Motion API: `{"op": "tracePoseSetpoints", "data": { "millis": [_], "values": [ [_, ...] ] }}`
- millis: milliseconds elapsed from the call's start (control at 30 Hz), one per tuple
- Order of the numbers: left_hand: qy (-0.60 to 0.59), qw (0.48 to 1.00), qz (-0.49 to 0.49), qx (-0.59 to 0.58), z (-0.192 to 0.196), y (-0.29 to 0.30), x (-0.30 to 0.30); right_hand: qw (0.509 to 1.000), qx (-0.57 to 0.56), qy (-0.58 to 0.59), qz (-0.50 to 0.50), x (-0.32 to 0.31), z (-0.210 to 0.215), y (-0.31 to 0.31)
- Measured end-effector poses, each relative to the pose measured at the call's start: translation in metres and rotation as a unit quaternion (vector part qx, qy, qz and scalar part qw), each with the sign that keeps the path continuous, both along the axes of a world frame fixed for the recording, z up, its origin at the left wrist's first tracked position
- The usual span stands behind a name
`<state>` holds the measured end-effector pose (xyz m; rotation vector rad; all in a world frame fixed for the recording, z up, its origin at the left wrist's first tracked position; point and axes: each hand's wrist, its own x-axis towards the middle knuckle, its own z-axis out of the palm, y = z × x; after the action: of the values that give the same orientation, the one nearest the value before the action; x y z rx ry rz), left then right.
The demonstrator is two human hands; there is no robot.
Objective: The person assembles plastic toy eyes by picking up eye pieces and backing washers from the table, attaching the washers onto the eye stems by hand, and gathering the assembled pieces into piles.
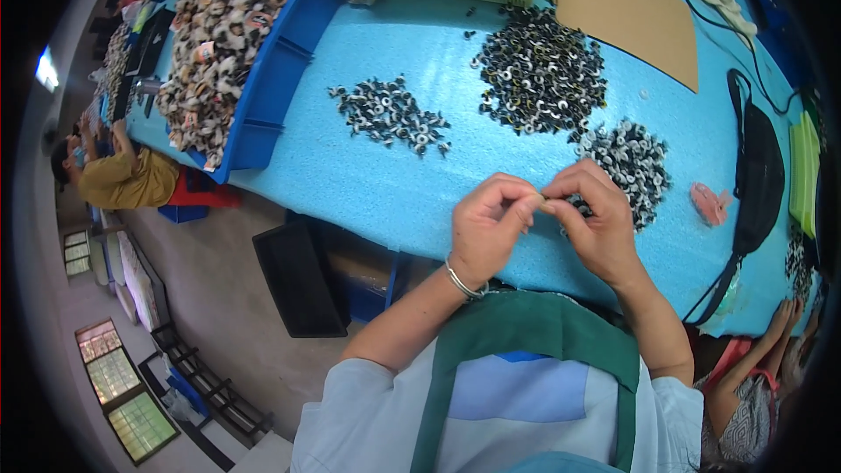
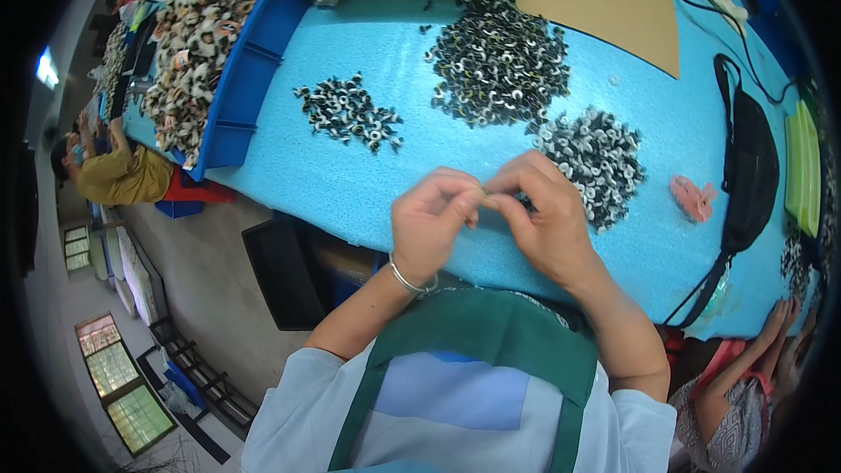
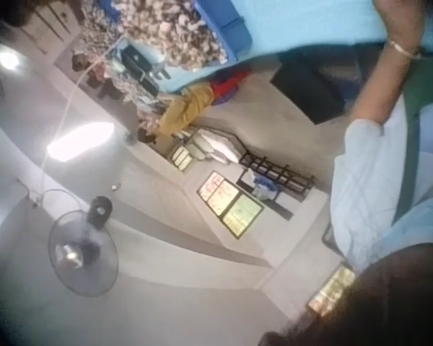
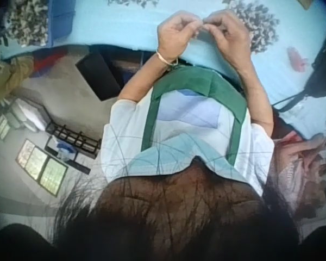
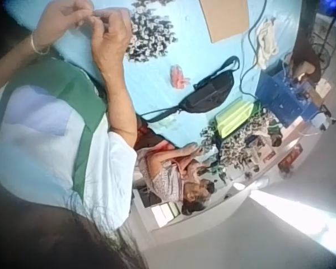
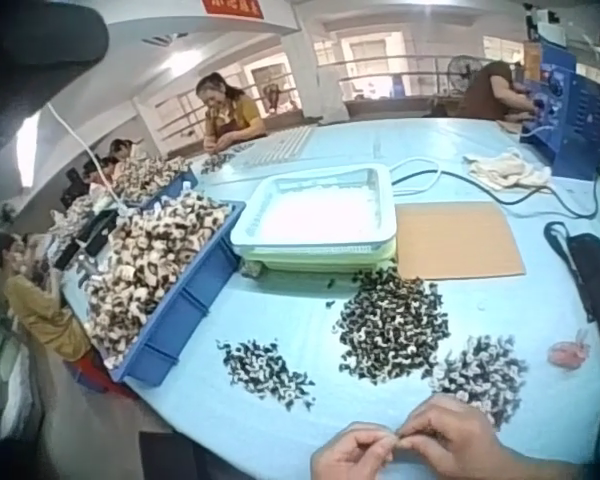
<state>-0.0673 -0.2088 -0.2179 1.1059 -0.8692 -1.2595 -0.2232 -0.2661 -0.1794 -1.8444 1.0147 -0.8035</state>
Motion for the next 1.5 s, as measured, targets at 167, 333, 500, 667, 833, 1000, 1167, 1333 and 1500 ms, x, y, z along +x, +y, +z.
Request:
{"op": "tracePoseSetpoints", "data": {
  "millis": [167, 333, 500, 667, 833, 1000, 1167, 1333, 1500],
  "values": [
    [-0.263, 0.957, 0.068, -0.102, -0.001, -0.012, 0.034, 0.994, -0.101, 0.028, 0.040, 0.015, -0.004, -0.024],
    [-0.547, 0.800, 0.148, -0.197, -0.012, -0.034, 0.087, 0.952, -0.246, 0.175, 0.040, 0.025, -0.021, -0.060],
    [-0.548, 0.793, 0.124, -0.235, -0.003, -0.037, 0.075, 0.956, -0.253, 0.148, 0.037, 0.026, -0.023, -0.067],
    [-0.431, 0.873, -0.014, -0.226, -0.003, -0.035, 0.016, 0.996, 0.020, -0.084, -0.022, -0.002, 0.010, -0.064],
    [-0.491, 0.836, -0.089, -0.227, -0.008, -0.043, -0.010, 0.959, 0.233, -0.160, -0.035, -0.034, 0.014, -0.049],
    [-0.472, 0.844, -0.082, -0.241, -0.008, -0.044, -0.010, 0.972, 0.177, -0.145, -0.048, -0.049, 0.010, -0.027],
    [-0.458, 0.839, -0.093, -0.279, -0.004, -0.046, -0.012, 0.965, 0.202, -0.149, -0.079, -0.053, 0.006, -0.013],
    [-0.420, 0.861, -0.094, -0.271, -0.016, -0.044, -0.006, 0.959, 0.225, -0.163, -0.056, -0.047, 0.005, -0.004],
    [-0.072, 0.991, -0.116, -0.010, -0.004, -0.035, 0.005, 0.993, 0.092, -0.065, -0.035, -0.043, -0.005, 0.000]
  ]
}}
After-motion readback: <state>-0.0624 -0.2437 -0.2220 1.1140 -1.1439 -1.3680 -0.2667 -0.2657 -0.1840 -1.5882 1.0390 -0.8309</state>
